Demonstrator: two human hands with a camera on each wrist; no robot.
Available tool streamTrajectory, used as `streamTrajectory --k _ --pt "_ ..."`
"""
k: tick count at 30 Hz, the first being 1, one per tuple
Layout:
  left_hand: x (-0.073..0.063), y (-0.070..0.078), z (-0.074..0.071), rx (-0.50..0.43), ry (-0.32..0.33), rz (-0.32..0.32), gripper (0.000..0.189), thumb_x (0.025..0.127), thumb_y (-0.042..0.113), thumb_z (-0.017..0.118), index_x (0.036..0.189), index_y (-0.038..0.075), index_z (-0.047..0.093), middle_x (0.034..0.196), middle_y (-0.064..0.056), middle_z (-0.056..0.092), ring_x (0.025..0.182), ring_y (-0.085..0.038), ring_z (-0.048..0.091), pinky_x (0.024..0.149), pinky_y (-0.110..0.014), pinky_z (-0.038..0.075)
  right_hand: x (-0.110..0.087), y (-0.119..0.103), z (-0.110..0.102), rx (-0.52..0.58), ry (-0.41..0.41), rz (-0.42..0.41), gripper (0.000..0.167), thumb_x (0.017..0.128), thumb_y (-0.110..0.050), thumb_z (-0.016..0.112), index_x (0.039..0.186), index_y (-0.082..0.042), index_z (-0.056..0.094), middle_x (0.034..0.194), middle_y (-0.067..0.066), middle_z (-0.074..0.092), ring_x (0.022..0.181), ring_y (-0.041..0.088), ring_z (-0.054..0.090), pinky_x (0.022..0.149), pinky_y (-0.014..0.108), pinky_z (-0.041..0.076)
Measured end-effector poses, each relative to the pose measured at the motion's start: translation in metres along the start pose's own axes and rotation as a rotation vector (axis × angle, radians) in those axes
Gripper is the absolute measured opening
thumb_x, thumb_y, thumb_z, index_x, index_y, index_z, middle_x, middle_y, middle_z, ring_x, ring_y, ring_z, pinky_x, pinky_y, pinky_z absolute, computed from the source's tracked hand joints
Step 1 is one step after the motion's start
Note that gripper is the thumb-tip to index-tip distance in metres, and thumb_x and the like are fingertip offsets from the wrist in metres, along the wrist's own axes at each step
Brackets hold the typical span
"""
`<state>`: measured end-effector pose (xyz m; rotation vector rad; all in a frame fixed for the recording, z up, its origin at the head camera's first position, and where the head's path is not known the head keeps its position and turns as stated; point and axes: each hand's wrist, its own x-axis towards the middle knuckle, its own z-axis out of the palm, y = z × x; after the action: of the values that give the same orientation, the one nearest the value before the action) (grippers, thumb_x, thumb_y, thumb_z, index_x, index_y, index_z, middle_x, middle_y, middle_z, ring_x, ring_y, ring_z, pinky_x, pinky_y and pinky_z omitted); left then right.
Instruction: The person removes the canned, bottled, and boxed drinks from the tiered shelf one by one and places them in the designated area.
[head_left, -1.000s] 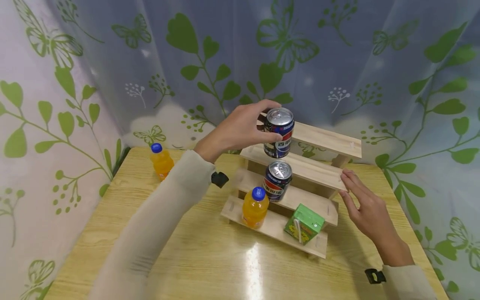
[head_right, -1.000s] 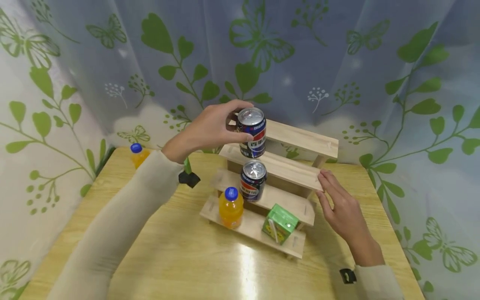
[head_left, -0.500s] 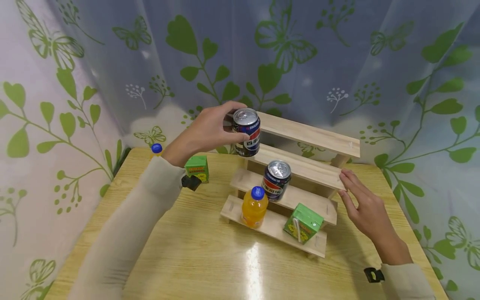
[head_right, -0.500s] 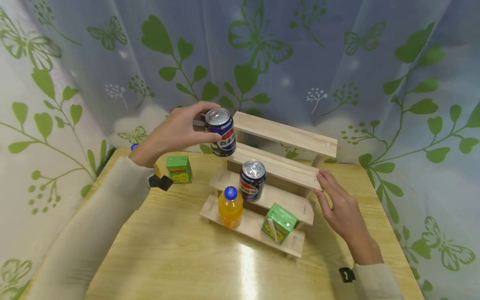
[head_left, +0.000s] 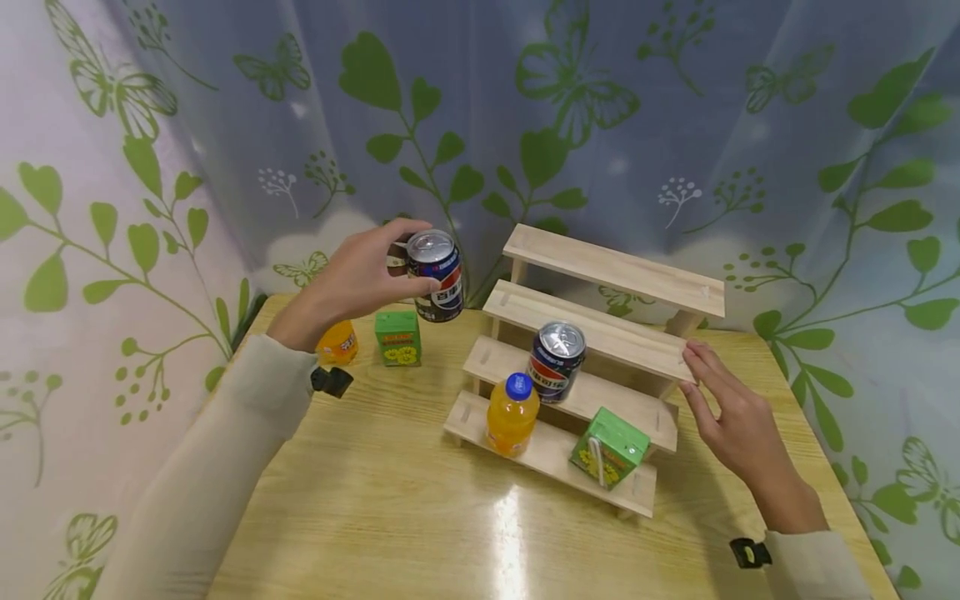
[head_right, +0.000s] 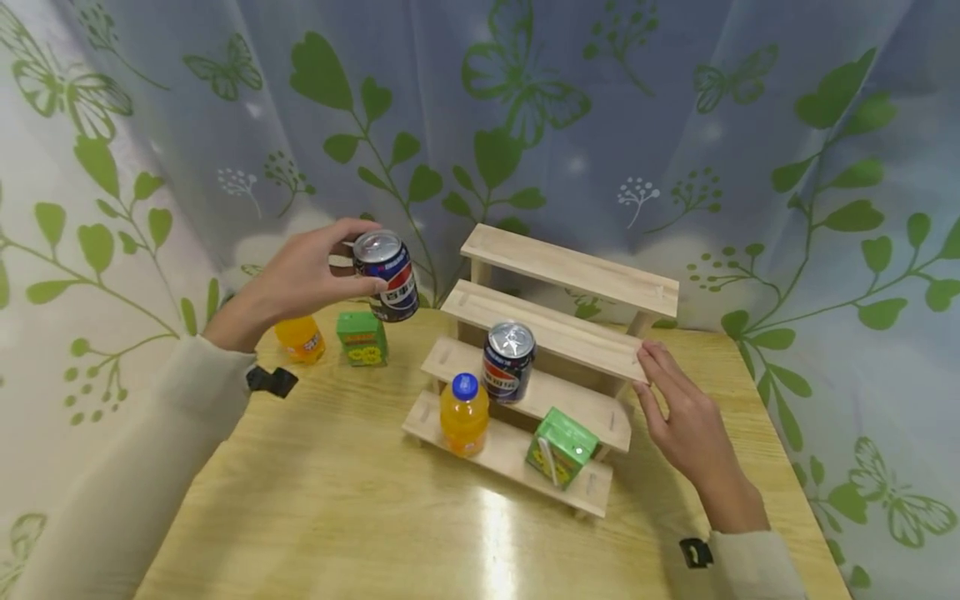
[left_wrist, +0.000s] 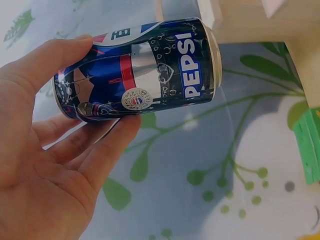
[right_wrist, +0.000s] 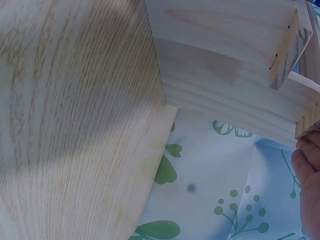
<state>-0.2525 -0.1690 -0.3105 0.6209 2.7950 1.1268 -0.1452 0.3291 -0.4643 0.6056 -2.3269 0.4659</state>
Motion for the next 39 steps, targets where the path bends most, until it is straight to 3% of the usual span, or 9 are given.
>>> streamTrajectory --k 7,14,24,33,39 --pt "-0.015 -0.020 -0.008 -0.037 0.005 -0.042 0.078 0.097 0.032 0.084 0.164 0.017 0.046 0.153 -0.013 0.060 0.138 -0.038 0.062 0.110 -0.056 0.059 -0.001 0.002 0.000 0.003 0.002 0.004 0.051 0.100 -0.002 0.074 0.149 0.004 0.063 0.154 0.021 0.063 0.128 0.047 0.067 0.077 0.056 0.061" --pt "-0.035 -0.042 -0.018 -0.019 0.017 -0.091 0.083 0.099 0.040 0.083 0.168 0.020 0.041 0.155 -0.015 0.058 0.140 -0.039 0.060 0.107 -0.059 0.059 -0.001 0.003 0.000 0.004 0.006 -0.009 0.048 0.102 -0.005 0.072 0.149 0.005 0.063 0.154 0.022 0.062 0.127 0.047 0.068 0.074 0.056 0.061" --pt "-0.060 -0.070 -0.021 0.036 0.052 -0.109 0.082 0.098 0.043 0.083 0.166 0.019 0.044 0.152 -0.019 0.061 0.135 -0.042 0.063 0.107 -0.063 0.056 -0.001 0.001 0.000 0.001 0.000 0.008 0.052 0.099 -0.001 0.074 0.149 0.004 0.063 0.155 0.021 0.062 0.127 0.047 0.067 0.079 0.057 0.061" --pt "-0.081 -0.089 -0.026 0.064 0.067 -0.153 0.084 0.100 0.043 0.082 0.168 0.015 0.041 0.156 -0.023 0.056 0.141 -0.047 0.058 0.105 -0.066 0.056 -0.001 0.000 0.001 0.006 -0.006 0.009 0.053 0.097 0.002 0.075 0.148 0.006 0.063 0.153 0.025 0.063 0.126 0.048 0.068 0.078 0.057 0.061" --pt "-0.097 -0.105 -0.027 0.085 0.085 -0.173 0.086 0.100 0.048 0.080 0.168 0.013 0.040 0.155 -0.026 0.056 0.140 -0.051 0.058 0.102 -0.068 0.057 0.000 0.000 0.000 0.007 0.011 -0.002 0.048 0.101 -0.003 0.073 0.147 0.006 0.064 0.153 0.024 0.063 0.127 0.048 0.068 0.079 0.057 0.061"
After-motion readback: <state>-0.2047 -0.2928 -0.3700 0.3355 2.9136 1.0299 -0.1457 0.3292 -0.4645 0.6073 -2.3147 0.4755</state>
